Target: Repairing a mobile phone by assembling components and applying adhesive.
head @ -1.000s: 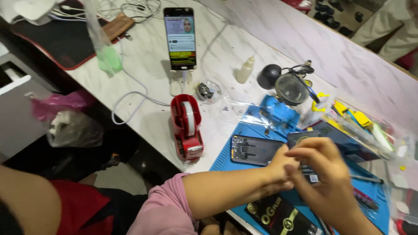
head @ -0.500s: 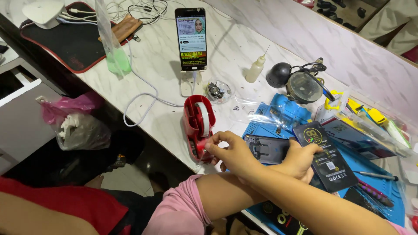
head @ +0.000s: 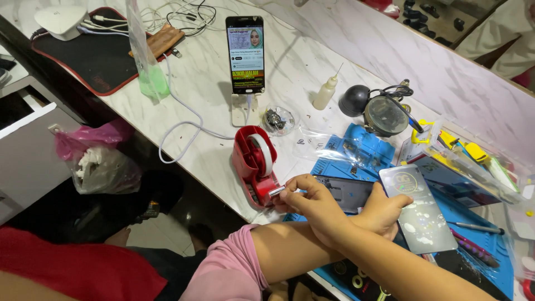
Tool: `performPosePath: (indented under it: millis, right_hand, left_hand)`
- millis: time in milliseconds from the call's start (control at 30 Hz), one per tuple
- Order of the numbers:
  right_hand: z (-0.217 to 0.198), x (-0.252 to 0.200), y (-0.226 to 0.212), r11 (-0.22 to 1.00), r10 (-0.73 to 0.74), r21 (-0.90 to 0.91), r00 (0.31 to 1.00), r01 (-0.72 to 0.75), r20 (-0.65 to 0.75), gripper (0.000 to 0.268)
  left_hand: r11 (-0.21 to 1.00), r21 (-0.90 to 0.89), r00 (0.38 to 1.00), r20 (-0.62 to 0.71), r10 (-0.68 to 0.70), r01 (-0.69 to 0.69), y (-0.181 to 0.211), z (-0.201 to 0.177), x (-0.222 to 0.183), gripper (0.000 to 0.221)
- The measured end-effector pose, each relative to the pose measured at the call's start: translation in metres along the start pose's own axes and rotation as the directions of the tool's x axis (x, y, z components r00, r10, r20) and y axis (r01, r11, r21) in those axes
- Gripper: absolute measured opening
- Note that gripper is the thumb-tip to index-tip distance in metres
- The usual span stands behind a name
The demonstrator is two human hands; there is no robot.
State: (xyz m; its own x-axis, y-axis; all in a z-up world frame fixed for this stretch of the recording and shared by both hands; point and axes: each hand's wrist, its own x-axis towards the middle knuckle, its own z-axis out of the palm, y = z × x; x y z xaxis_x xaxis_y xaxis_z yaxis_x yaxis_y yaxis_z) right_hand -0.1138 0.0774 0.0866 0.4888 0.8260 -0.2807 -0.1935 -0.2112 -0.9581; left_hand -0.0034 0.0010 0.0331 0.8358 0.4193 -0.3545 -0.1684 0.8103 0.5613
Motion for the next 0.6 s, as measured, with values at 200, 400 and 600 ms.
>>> performPosePath:
  millis: [200, 400, 600]
  right_hand:
    - [-0.023, 0.026, 0.023, 0.967, -0.04, -0.247, 0.994, 0.065, 0.106, 0.026]
    - [-0.023, 0.027, 0.016, 0.866, -0.063, -0.484, 0.987, 0.129, 0.149, 0.02]
    - [-0.034, -0.016, -0.005, 0.542, -0.364, -0.699, 0.88, 0.466, 0.304, 0.014]
  left_hand:
    - [0.999, 0.027, 1.0, -0.018, 0.018, -0.018, -0.029, -0.01, 0.041, 0.061]
    - [1.0, -0.031, 0.999, 0.052, -0.004, 0.006, -0.015, -0.005, 0.034, 0.058]
    - [0.998, -0.013, 0.992, 0.111, -0.063, 0.065, -0.015, -0.013, 0.042, 0.05]
